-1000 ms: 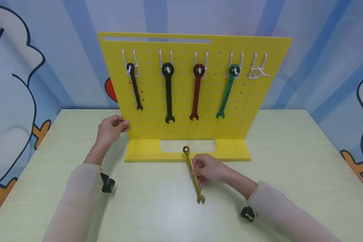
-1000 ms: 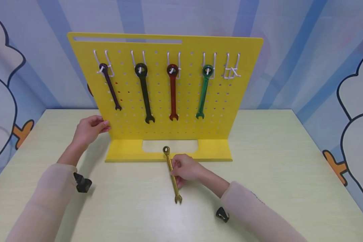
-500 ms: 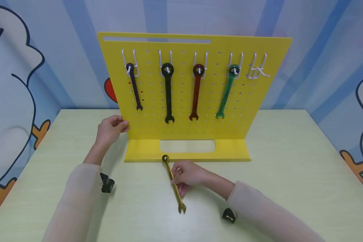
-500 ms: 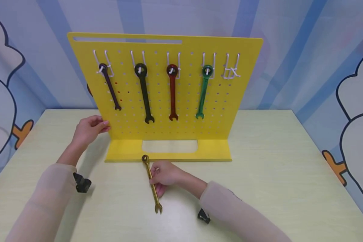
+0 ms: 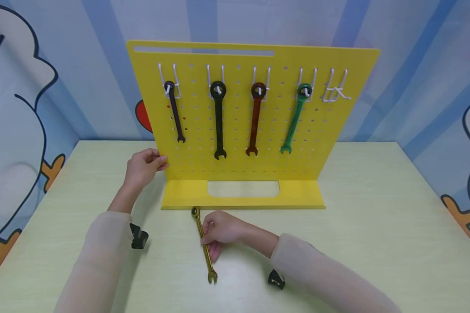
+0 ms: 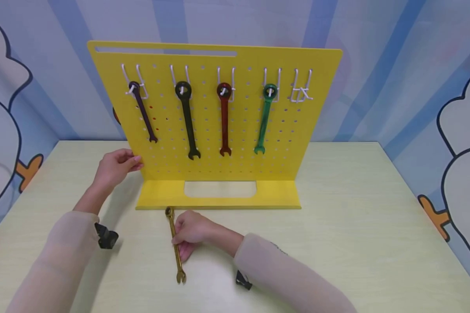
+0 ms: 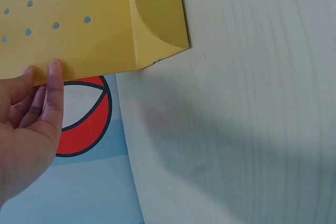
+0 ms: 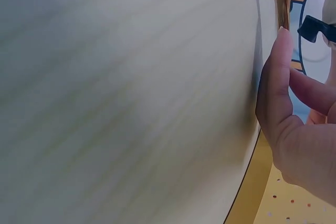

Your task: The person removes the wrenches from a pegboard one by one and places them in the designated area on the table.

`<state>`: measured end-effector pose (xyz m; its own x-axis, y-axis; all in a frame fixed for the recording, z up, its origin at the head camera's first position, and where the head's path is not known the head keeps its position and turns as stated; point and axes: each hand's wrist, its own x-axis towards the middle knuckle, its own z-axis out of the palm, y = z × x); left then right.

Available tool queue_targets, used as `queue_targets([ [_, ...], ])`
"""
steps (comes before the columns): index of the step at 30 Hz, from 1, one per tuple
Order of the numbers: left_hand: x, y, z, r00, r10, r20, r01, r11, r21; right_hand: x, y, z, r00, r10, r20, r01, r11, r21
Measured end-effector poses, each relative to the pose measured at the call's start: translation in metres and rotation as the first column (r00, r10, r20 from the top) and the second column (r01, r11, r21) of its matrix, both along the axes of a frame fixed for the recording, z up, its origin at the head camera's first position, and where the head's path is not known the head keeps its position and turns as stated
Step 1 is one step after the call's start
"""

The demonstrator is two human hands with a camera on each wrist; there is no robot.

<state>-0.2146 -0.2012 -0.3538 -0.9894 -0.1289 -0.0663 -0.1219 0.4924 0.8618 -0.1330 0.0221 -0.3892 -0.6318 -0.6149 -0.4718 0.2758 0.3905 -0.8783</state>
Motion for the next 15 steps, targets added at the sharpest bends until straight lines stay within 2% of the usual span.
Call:
queue_targets([
  [15,0.0,-0.001,0.0,1.0,-0.007,-0.005,0.007,1.0,-0.005,0.007,-0.036,-0.004,0.993,-0.118,0.023,0.118,0.993,0.015],
])
